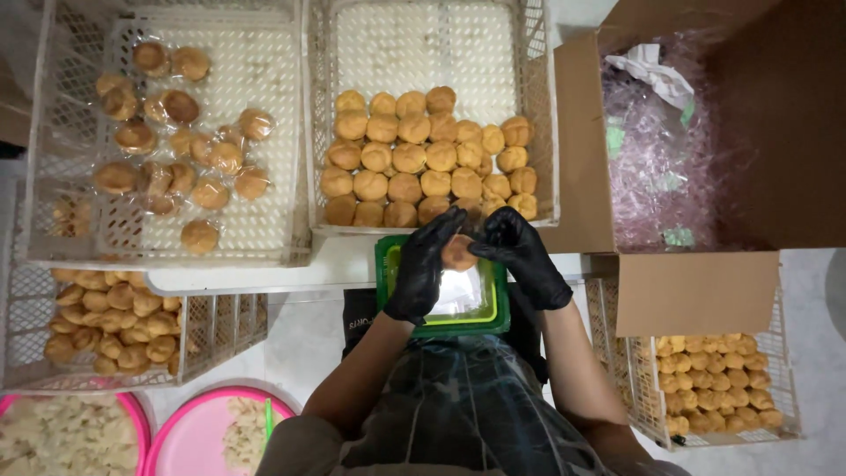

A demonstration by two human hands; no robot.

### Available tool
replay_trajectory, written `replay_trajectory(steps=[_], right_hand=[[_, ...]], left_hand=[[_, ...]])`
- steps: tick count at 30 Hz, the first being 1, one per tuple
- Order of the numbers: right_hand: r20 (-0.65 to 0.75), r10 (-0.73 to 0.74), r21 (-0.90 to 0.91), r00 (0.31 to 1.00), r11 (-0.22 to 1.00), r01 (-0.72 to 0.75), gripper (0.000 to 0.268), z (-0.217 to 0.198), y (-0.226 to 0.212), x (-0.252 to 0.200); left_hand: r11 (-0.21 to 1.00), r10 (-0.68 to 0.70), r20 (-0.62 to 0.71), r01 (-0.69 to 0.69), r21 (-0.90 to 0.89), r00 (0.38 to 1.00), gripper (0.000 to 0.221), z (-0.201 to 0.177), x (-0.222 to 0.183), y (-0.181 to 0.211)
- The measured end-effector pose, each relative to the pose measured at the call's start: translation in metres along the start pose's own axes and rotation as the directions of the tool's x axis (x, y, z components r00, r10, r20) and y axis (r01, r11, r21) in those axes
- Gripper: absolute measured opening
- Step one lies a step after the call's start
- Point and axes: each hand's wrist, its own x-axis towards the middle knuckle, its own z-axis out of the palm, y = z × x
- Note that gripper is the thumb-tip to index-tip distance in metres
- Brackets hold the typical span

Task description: Sorting and packaging small pastries from crates into containers

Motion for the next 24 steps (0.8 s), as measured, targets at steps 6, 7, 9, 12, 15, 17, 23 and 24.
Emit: replay_trajectory(steps=[6,7,9,12,15,17,23,24], right_hand=[[0.128,-0.039,-0.172,0.991,0.983,0.061,0.040,0.030,-0.034,-0.001],[0.163,-0.002,-0.149,0.987,0.988,0.027,0.040,0.014,-0.015,0.005],[0.200,0.036,-0.124,0.979,0.992,-0.011,0.041,-0.009,0.016,0.010],[0.110,0.156,0.146,0.982,0.974,-0.171,0.032,-0.014,0.036,0.015],[0.183,0.105,0.020,0.977,0.994,-0.110,0.028,0.003,0.029,0.030],[0.298,0.030,-0.161,0.954,0.987,0.019,0.024,0.011,0.018,0.039],[0.542,-0.066,-0.433,0.838,0.832,0.346,0.024,0.028,-0.043,0.118],[0.544,-0.066,-0.431,0.837,0.833,0.346,0.024,0.019,-0.027,0.149]], left_hand=[[0.827,-0.068,-0.092,0.005,-0.562,0.993,0.034,-0.014,-0.002,-0.069],[0.772,-0.256,-0.050,0.173,-0.612,0.965,0.020,-0.026,-0.003,-0.077],[0.683,-0.436,-0.002,0.329,-0.652,0.900,0.009,-0.035,-0.005,-0.063],[0.661,-0.326,0.143,0.333,-0.672,0.935,0.019,-0.032,-0.008,-0.031],[0.648,-0.347,0.156,0.356,-0.673,0.925,0.029,-0.047,-0.020,-0.057],[0.627,-0.367,0.188,0.392,-0.673,0.911,0.046,-0.058,-0.024,-0.072],[0.803,-0.224,-0.010,0.178,-0.569,0.975,0.090,-0.120,0.026,-0.014],[0.805,-0.224,-0.013,0.177,-0.567,0.975,0.090,-0.119,0.026,-0.005]])
